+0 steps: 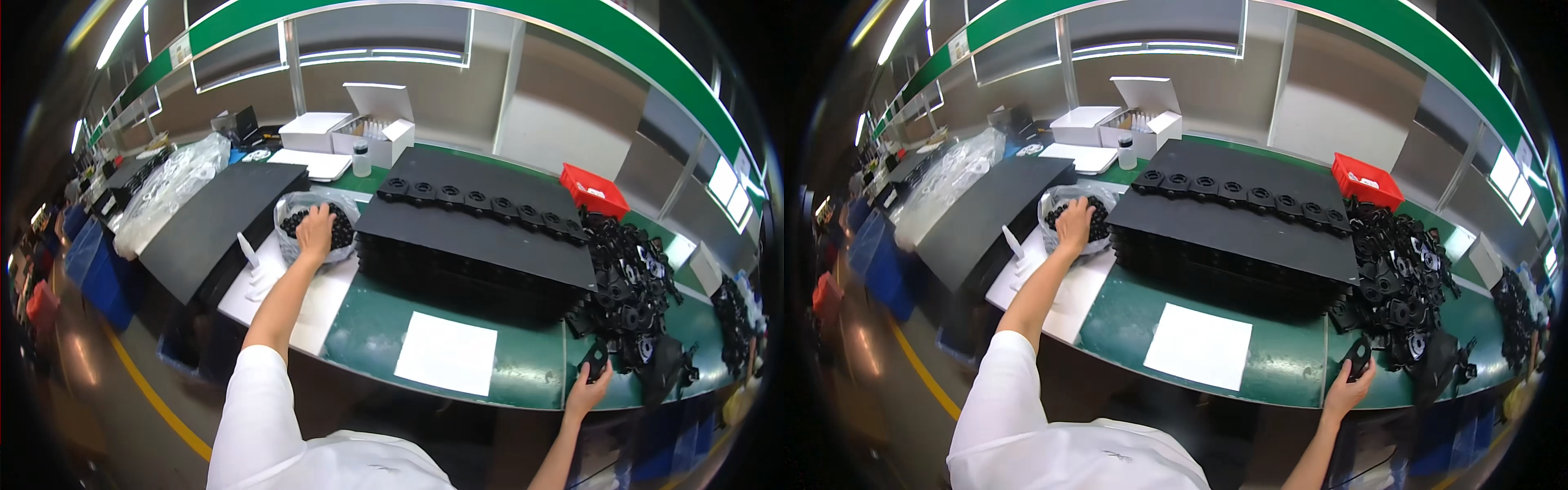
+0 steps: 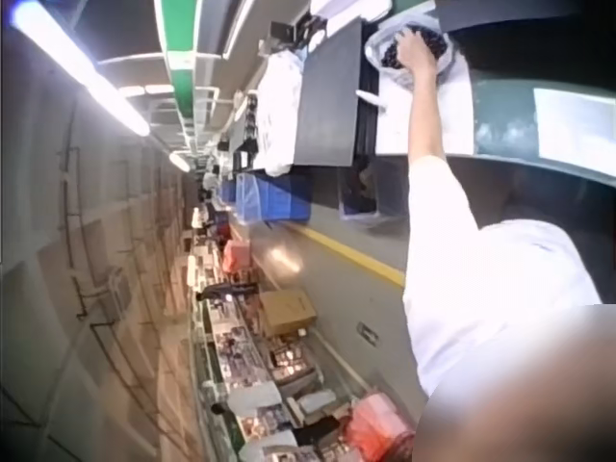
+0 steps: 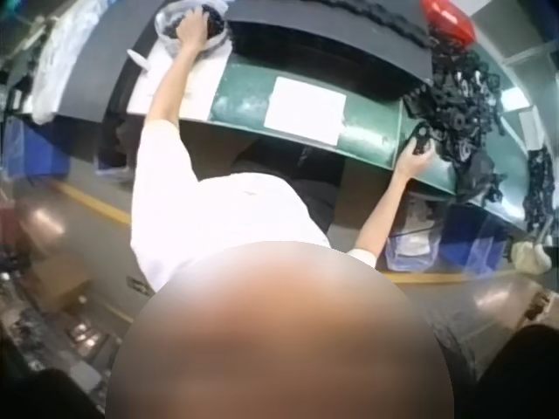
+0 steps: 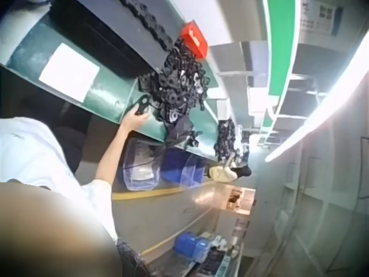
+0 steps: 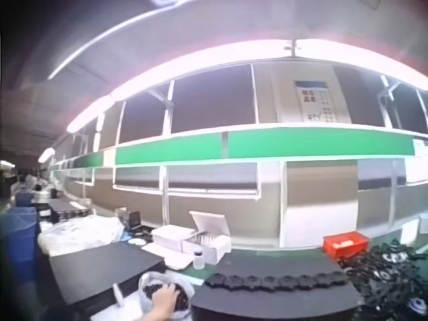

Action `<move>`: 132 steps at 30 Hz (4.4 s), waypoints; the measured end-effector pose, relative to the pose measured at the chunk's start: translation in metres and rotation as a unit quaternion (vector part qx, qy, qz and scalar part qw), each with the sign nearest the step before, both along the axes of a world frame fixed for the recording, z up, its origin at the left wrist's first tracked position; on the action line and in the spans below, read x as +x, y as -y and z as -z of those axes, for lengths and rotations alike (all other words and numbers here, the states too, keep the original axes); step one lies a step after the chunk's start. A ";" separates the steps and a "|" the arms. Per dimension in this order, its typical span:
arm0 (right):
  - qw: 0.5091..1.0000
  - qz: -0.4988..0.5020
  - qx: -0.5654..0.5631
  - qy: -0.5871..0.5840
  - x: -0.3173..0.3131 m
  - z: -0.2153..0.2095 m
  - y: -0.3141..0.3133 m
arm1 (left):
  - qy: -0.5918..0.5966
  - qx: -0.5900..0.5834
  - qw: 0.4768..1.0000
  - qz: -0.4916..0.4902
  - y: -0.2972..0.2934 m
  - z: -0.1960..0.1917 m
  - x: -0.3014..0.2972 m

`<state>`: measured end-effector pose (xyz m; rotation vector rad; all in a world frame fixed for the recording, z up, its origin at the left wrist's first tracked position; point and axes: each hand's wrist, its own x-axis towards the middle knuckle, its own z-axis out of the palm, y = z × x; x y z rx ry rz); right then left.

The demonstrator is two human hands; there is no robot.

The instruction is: Assembling small plastic components into light fixture bases on a factory assembly line.

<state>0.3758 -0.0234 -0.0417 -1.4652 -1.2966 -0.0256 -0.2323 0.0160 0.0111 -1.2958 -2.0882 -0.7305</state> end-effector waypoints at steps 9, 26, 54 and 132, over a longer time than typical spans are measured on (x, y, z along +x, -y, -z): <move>0.996 -0.057 -0.058 -0.027 -0.006 -0.003 0.004 | 0.660 0.355 0.661 0.022 -0.004 -0.012 -0.044; 0.914 -0.294 -0.141 -0.241 -0.081 -0.029 0.029 | 0.901 -0.132 0.220 0.351 0.048 -0.010 0.220; 0.878 -0.404 -0.189 -0.175 -0.192 -0.009 0.034 | 0.879 -0.090 0.230 0.409 0.023 0.017 0.230; 0.808 -0.506 -0.298 -0.055 -0.388 -0.150 -0.118 | 0.899 -0.105 0.197 0.377 0.031 -0.002 0.237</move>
